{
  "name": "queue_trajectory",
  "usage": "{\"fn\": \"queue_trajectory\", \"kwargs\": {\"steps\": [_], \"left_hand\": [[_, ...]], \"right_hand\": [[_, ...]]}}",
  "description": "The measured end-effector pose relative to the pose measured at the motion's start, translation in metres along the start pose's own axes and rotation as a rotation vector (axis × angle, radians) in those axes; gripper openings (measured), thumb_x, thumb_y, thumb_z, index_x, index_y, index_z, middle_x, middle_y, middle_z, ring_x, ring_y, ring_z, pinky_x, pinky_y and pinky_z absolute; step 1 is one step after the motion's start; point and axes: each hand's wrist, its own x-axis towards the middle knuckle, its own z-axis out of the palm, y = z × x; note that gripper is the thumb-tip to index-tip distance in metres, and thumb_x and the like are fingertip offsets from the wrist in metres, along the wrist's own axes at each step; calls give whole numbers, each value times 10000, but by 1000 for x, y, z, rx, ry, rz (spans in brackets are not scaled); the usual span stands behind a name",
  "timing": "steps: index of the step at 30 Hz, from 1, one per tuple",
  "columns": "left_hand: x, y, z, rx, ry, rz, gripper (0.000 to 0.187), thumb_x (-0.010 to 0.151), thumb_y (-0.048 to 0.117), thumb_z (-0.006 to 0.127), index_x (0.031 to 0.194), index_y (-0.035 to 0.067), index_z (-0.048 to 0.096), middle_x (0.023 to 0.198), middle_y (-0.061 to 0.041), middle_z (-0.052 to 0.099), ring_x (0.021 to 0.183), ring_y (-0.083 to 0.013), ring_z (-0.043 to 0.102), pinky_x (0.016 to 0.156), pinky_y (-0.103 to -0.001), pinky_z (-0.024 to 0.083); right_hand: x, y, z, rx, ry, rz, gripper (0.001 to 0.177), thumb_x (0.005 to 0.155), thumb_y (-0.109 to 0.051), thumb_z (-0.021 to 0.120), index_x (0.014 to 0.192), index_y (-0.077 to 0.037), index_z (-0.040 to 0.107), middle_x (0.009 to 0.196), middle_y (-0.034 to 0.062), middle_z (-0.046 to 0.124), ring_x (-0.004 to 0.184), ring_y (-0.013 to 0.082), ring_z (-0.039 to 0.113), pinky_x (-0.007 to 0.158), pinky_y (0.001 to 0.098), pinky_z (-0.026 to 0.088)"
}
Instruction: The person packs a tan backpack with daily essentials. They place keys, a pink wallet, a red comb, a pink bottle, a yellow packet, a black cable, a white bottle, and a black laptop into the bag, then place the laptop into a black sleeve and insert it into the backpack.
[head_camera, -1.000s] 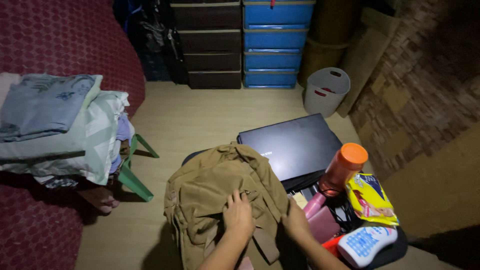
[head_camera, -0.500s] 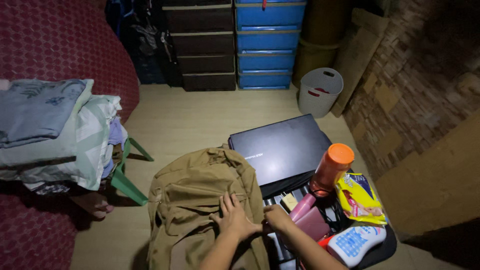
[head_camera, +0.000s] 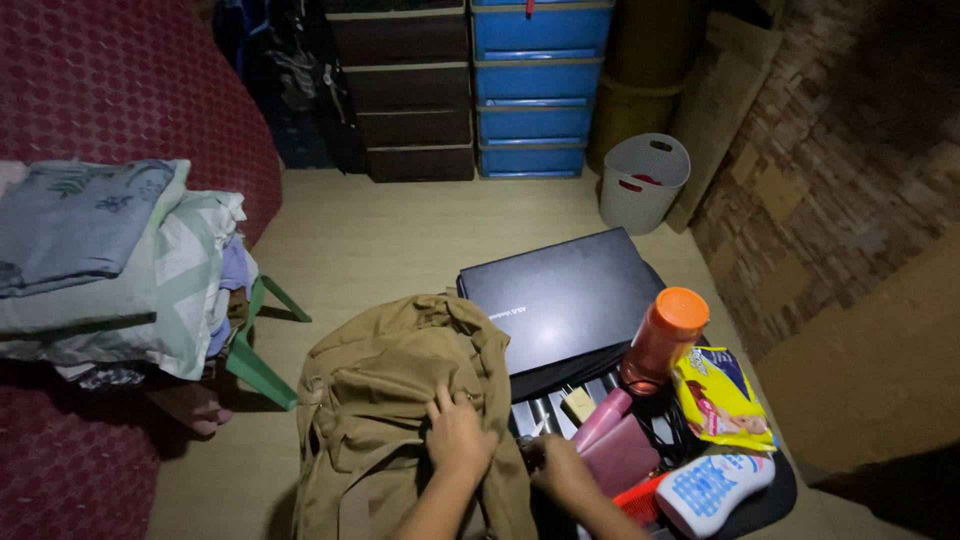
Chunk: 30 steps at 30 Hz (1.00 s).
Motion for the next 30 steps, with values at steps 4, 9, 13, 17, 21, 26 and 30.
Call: {"fn": "queue_trajectory", "kwargs": {"steps": [4,9,13,17,21,26,30], "left_hand": [[12,15,6,334,-13,48,526,875,358,745,1300,71,627,1562,-133,316,1395,-331,373,1067,-461,446],[36,22,36,430,218,226,255,951,191,620,1163,99,726,1349,-88,502,1241,-319,518,957,-478,510],[33,19,65,305,252,347,272,860,122,642,1117,84,724,1277,-104,555,1179,-315,576,906,-452,529],[25,19,71,125,170,471,238,1017,244,608,1058,44,732,1246,-130,601,1174,-343,571,956,-489,500],[11,14,56,89,20,411,271,897,80,618,1133,146,734,1256,-130,600,1248,-358,527,1012,-488,465],[-12,23,2,-27,-55,388,440,834,136,697,1270,194,682,1370,-96,570,1342,-331,494,1075,-448,473],[-32,36,-22,54,-242,422,746,754,410,887,1403,225,569,1562,-142,334,1425,-350,330,1091,-498,410]], "right_hand": [[-23,-34,-4,-160,55,-182,400,751,21,718,1135,-92,729,1203,178,662,1100,387,647,919,426,539],[-43,-65,-21,-194,43,-161,556,724,-14,720,1266,-133,679,1238,186,586,1109,428,590,907,473,509],[-51,-59,-14,-161,-14,-109,401,771,-108,747,1171,-134,728,1148,201,595,1072,416,614,914,475,516],[-38,-39,-6,-261,11,-115,90,812,-95,711,890,-53,727,1074,197,662,1007,412,665,854,495,531],[-24,-32,-16,-284,99,-102,78,846,-33,652,901,-49,704,892,197,712,873,371,725,747,456,569],[-24,-48,-53,-110,232,-281,183,732,0,725,914,-12,730,900,183,733,834,365,721,721,424,575],[-21,-49,-72,-72,104,-352,234,692,-39,794,913,1,728,884,178,744,821,333,733,732,407,578]]}}
